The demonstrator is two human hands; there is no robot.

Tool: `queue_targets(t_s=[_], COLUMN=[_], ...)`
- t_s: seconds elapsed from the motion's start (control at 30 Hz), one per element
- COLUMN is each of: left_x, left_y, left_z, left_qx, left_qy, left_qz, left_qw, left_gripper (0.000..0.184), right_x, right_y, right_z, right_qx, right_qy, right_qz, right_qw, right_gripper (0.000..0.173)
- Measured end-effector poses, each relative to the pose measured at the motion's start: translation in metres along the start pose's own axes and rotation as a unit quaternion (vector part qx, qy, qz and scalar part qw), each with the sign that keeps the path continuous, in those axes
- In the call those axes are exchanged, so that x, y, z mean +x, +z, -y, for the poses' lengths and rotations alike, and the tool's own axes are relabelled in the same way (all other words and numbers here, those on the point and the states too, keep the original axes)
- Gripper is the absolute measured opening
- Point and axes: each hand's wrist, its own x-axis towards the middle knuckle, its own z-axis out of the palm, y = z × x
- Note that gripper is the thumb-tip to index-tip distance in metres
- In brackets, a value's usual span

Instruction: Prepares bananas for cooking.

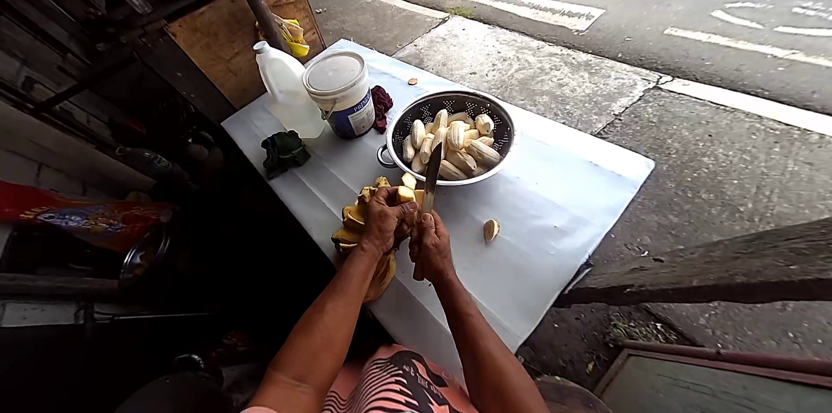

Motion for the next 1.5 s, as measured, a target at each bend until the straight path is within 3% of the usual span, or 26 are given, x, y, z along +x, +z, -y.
queue_targets(t_s=[0.07, 0.13, 0.23, 0.33, 0.43, 0.47, 0.53, 0.63, 0.8, 0.87, 0.97, 1.07, 1.1, 1.17, 1.27, 1.33, 1.43, 1.5], left_x=[0.002, 0.006, 0.008, 0.001, -0.002, -0.001, 0.003, 0.011, 0.011, 0.008, 0.006, -0.004, -0.009, -0.021, -0.027, -0.018, -0.002, 0.003], left_y=[-0.009, -0.011, -0.007, -0.012, -0.021, -0.024, -0.030, -0.041, -0.040, -0.035, -0.037, -0.044, -0.046, -0.043, -0.021, -0.003, 0.005, -0.001], left_z=[-0.002, -0.007, -0.022, -0.030, -0.029, -0.027, -0.023, -0.012, -0.008, -0.009, -0.009, -0.009, -0.008, -0.001, 0.018, 0.033, 0.039, 0.031], left_qx=[0.017, 0.139, 0.337, 0.438, 0.504, 0.495, 0.431, 0.303, 0.263, 0.274, 0.271, 0.313, 0.358, 0.485, 0.665, 0.716, 0.729, 0.713], left_qy=[0.003, 0.007, -0.002, 0.014, 0.070, 0.082, 0.079, 0.069, 0.038, 0.030, 0.020, 0.099, 0.149, 0.224, 0.126, 0.069, 0.062, 0.064], left_qz=[0.031, 0.050, 0.079, 0.128, 0.095, 0.069, 0.036, 0.057, 0.115, 0.133, 0.156, 0.117, 0.077, -0.012, 0.004, 0.029, 0.005, 0.008], left_qw=[0.999, 0.989, 0.938, 0.890, 0.856, 0.862, 0.898, 0.949, 0.957, 0.952, 0.950, 0.937, 0.919, 0.845, 0.736, 0.694, 0.681, 0.698], left_gripper=[0.038, 0.045, 0.053, 0.054, 0.053, 0.049, 0.043, 0.035, 0.030, 0.032, 0.032, 0.036, 0.039, 0.060, 0.111, 0.123, 0.113, 0.108], right_x=[0.006, 0.007, 0.013, 0.025, 0.020, 0.013, 0.002, 0.002, 0.013, 0.018, 0.019, 0.006, 0.004, 0.012, 0.047, 0.064, 0.061, 0.045], right_y=[-0.001, 0.000, 0.002, -0.003, -0.003, -0.001, 0.004, 0.006, 0.005, 0.001, -0.010, -0.026, -0.029, -0.034, -0.029, -0.020, 0.004, 0.017], right_z=[0.003, 0.005, 0.007, 0.011, 0.018, 0.017, 0.012, -0.001, -0.008, -0.009, 0.005, 0.041, 0.056, 0.088, 0.129, 0.148, 0.152, 0.132], right_qx=[0.019, 0.035, 0.068, 0.089, 0.057, 0.029, -0.063, -0.220, -0.310, -0.251, -0.041, 0.035, 0.018, -0.074, -0.295, -0.376, -0.355, -0.315], right_qy=[0.020, 0.030, 0.046, 0.066, 0.047, 0.025, -0.018, -0.068, -0.074, -0.038, 0.043, 0.074, 0.067, 0.048, -0.012, -0.050, -0.115, -0.137], right_qz=[-0.004, -0.002, -0.017, -0.054, -0.048, -0.031, -0.024, -0.064, -0.090, -0.095, -0.066, -0.018, -0.016, -0.021, -0.025, -0.035, -0.035, -0.013], right_qw=[1.000, 0.999, 0.996, 0.992, 0.996, 0.999, 0.998, 0.971, 0.944, 0.963, 0.996, 0.996, 0.997, 0.996, 0.955, 0.925, 0.927, 0.939], right_gripper=[0.030, 0.030, 0.032, 0.036, 0.032, 0.031, 0.058, 0.089, 0.113, 0.108, 0.073, 0.049, 0.046, 0.043, 0.044, 0.056, 0.048, 0.037])
